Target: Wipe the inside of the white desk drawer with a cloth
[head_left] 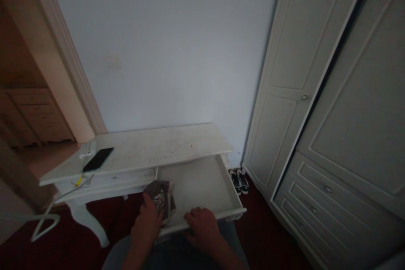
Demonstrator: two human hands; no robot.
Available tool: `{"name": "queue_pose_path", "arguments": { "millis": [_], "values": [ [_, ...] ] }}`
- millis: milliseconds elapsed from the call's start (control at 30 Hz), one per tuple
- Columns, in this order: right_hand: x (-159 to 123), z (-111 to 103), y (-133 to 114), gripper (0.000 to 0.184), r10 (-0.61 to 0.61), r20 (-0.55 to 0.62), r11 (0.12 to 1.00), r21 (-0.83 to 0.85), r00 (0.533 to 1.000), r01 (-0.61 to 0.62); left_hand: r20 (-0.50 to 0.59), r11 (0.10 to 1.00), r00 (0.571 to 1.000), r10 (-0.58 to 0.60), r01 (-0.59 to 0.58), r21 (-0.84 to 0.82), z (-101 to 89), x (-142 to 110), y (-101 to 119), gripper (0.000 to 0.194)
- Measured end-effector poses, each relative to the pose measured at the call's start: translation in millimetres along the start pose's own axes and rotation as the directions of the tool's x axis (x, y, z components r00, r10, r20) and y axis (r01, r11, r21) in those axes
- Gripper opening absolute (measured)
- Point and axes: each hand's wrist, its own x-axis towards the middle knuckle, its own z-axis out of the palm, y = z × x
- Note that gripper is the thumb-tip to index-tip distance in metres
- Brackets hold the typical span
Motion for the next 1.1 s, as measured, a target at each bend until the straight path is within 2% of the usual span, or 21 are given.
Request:
{"name": "queue_pose_path", "arguments": {
  "millis": [100, 200, 367, 467, 567, 733, 900, 1000, 1100],
  "values": [
    [-0.8, -4.4, -1.0, 0.033, 0.0, 0.009, 1.0, -0.009, 1.0, 0.0, 0.014, 0.999, 0.999, 0.028, -0.028, -0.028, -6.8, 12.4, 2.5, 0.063],
    [-2.4, -5.6, -1.8, 0.034, -0.009, 0.005, 1.0, -0.005, 1.0, 0.009, 0.02, 0.997, 1.0, 0.006, -0.004, -0.081, -17.2, 38.2, 9.2, 0.055],
    [-2.5, -1.2, -1.3, 0.034, -0.001, 0.003, 1.0, -0.009, 1.0, 0.001, 0.034, 0.988, 0.998, -0.049, 0.054, -0.146, -30.1, 86.4, 23.7, 0.061],
    [-1.8, 0.0, -0.6, 0.035, -0.004, 0.014, 1.0, -0.01, 1.0, 0.004, 0.039, 0.982, 0.997, -0.059, 0.065, -0.179, -32.5, 102.3, 25.8, 0.065],
    [-2.0, -0.2, -0.8, 0.035, -0.005, 0.025, 1.0, -0.007, 1.0, 0.005, 0.029, 0.975, 0.999, -0.03, 0.035, -0.218, -30.8, 99.5, 19.6, 0.062],
    [-1.5, 3.1, -0.5, 0.032, 0.001, -0.014, 1.0, 0.003, 1.0, -0.001, 0.018, 0.961, 0.998, 0.055, -0.048, -0.273, -18.1, 70.4, -5.4, 0.059],
    [-0.7, 7.4, 1.2, 0.034, -0.012, -0.022, 1.0, 0.006, 1.0, 0.012, 0.1, 0.966, 0.991, 0.093, -0.065, -0.252, 2.5, 38.1, -31.5, 0.064],
    [-1.0, 5.7, 0.4, 0.033, -0.006, -0.021, 1.0, 0.011, 1.0, 0.006, 0.116, 0.978, 0.99, 0.079, -0.055, -0.201, 4.8, 28.5, -30.8, 0.064],
    [-1.1, 1.2, -0.6, 0.033, -0.001, -0.003, 1.0, -0.002, 1.0, 0.001, 0.134, 0.992, 0.99, 0.032, -0.015, -0.128, -6.3, 36.8, -13.9, 0.06]
  ]
}}
